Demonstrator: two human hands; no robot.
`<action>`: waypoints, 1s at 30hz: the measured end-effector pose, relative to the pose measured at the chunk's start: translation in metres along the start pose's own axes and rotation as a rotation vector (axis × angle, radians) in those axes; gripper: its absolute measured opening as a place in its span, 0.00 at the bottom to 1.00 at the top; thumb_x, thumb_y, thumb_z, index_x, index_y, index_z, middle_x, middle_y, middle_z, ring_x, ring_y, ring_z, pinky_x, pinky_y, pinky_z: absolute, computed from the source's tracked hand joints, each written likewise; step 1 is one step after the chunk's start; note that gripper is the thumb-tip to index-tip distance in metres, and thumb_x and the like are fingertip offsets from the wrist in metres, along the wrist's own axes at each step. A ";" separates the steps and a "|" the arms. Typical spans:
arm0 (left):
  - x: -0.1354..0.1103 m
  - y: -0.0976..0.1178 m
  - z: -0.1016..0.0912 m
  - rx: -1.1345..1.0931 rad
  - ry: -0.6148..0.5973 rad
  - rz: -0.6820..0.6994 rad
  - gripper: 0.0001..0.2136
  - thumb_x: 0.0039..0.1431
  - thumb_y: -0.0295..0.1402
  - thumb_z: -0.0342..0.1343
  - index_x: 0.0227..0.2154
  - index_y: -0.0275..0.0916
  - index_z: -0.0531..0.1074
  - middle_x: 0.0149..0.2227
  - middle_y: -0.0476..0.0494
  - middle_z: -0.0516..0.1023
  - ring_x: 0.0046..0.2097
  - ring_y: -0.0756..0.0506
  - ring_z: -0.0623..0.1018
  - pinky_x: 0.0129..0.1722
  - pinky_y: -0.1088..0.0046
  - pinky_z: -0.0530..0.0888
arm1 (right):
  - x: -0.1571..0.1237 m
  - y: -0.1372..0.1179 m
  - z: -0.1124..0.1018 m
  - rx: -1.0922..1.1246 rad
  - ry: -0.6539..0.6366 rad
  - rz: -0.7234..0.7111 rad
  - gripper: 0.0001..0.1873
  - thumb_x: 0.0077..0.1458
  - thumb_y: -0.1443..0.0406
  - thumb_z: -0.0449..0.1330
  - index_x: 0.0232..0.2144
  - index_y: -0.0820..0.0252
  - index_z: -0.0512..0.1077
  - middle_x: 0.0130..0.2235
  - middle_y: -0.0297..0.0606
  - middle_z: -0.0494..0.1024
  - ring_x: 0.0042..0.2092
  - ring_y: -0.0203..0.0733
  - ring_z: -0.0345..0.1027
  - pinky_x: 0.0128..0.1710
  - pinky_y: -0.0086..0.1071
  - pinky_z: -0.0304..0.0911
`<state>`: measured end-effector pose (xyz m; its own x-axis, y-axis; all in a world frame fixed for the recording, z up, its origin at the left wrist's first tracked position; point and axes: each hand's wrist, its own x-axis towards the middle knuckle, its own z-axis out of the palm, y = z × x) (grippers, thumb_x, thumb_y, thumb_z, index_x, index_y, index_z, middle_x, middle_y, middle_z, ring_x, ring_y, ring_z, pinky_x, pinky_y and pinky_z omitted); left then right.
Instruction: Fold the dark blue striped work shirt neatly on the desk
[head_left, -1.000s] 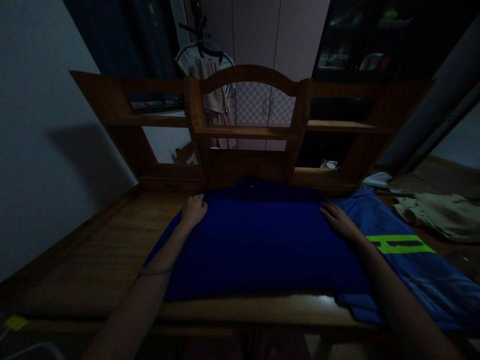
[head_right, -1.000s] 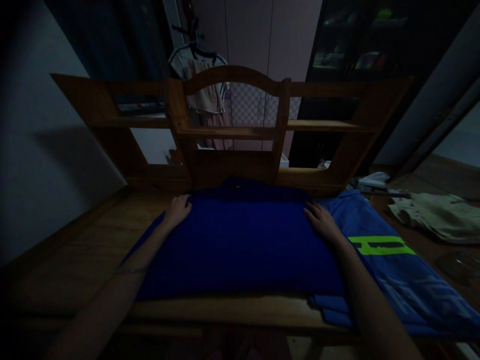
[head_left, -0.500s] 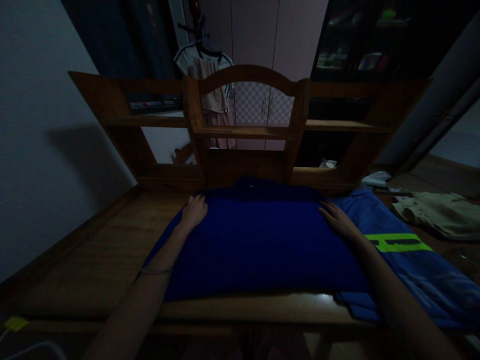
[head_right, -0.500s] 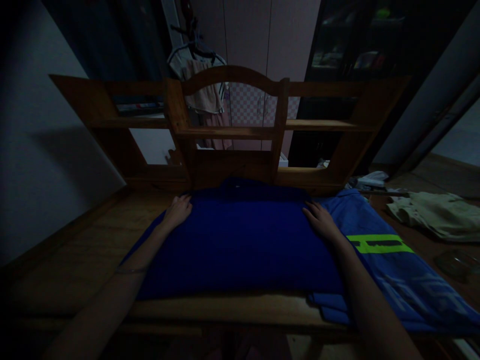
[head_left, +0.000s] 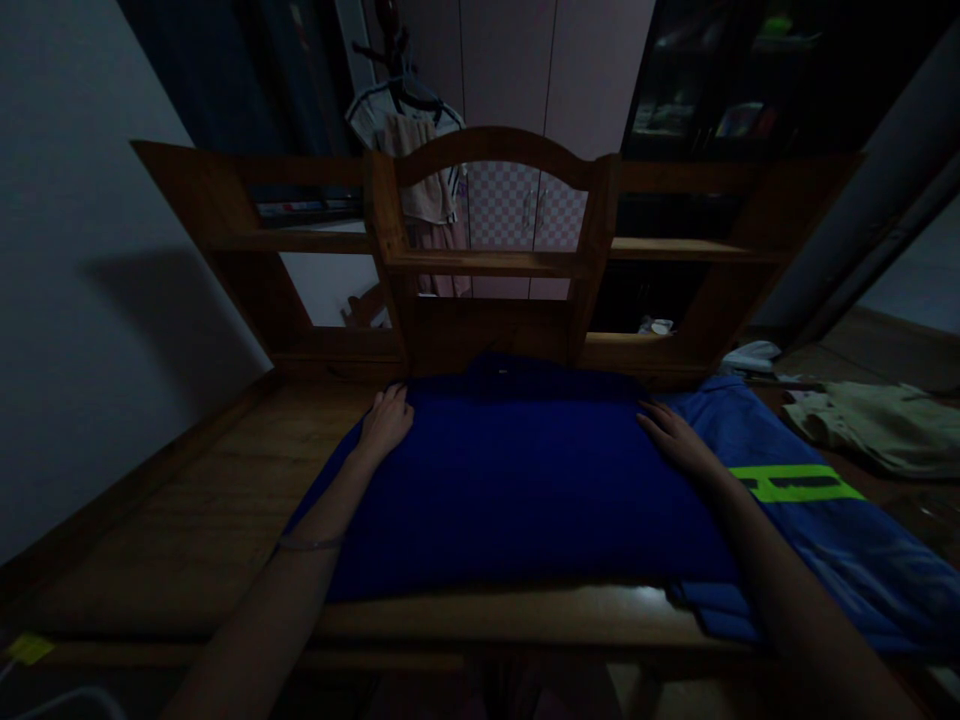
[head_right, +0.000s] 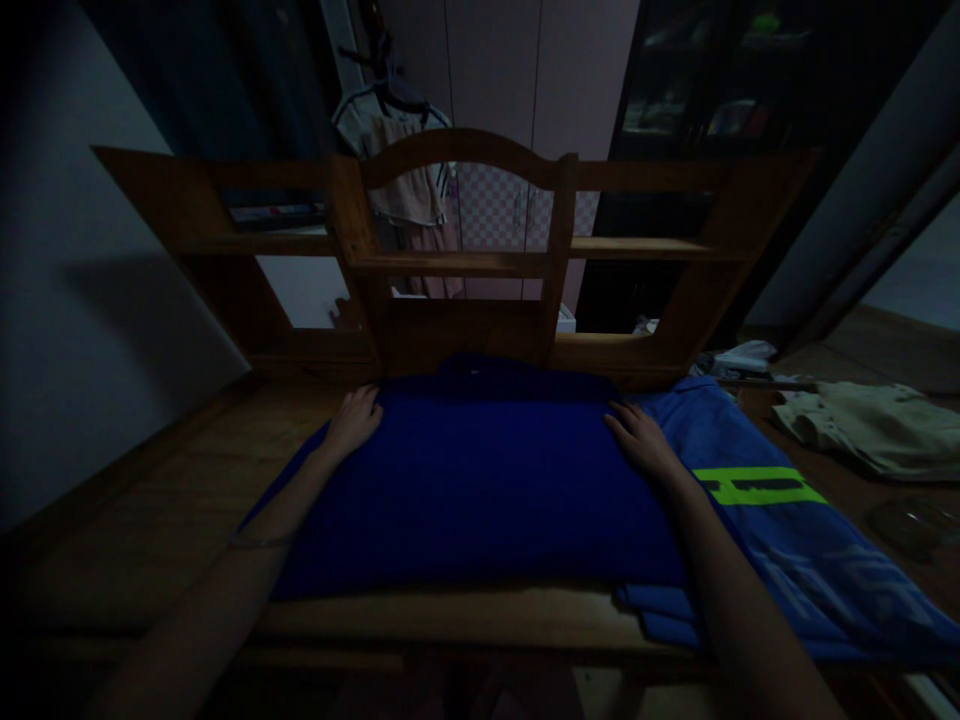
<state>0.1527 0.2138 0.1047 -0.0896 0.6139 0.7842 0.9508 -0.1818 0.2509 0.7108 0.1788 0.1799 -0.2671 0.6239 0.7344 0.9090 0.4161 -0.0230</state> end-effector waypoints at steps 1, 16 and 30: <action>0.000 0.000 0.000 0.003 0.001 0.000 0.22 0.60 0.33 0.41 0.56 0.32 0.63 0.58 0.35 0.64 0.54 0.37 0.67 0.55 0.60 0.66 | 0.000 0.000 0.000 0.001 0.000 -0.005 0.28 0.61 0.49 0.45 0.58 0.54 0.64 0.60 0.42 0.65 0.62 0.53 0.55 0.62 0.50 0.50; -0.003 0.004 -0.004 0.038 -0.001 -0.008 0.21 0.60 0.34 0.41 0.55 0.34 0.64 0.57 0.33 0.63 0.53 0.35 0.67 0.49 0.59 0.71 | 0.001 0.003 0.001 -0.030 -0.008 -0.002 0.29 0.62 0.49 0.44 0.58 0.57 0.63 0.60 0.44 0.64 0.62 0.53 0.55 0.62 0.51 0.50; -0.001 0.005 -0.001 -0.018 0.053 0.008 0.25 0.60 0.34 0.43 0.59 0.30 0.58 0.60 0.31 0.58 0.57 0.34 0.64 0.58 0.57 0.63 | -0.001 -0.002 -0.002 -0.022 -0.013 0.005 0.29 0.62 0.49 0.44 0.58 0.56 0.63 0.60 0.45 0.64 0.62 0.53 0.55 0.62 0.50 0.51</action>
<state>0.1570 0.2111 0.1054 -0.0983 0.5707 0.8153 0.9461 -0.2004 0.2544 0.7098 0.1760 0.1811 -0.2665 0.6345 0.7255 0.9170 0.3986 -0.0118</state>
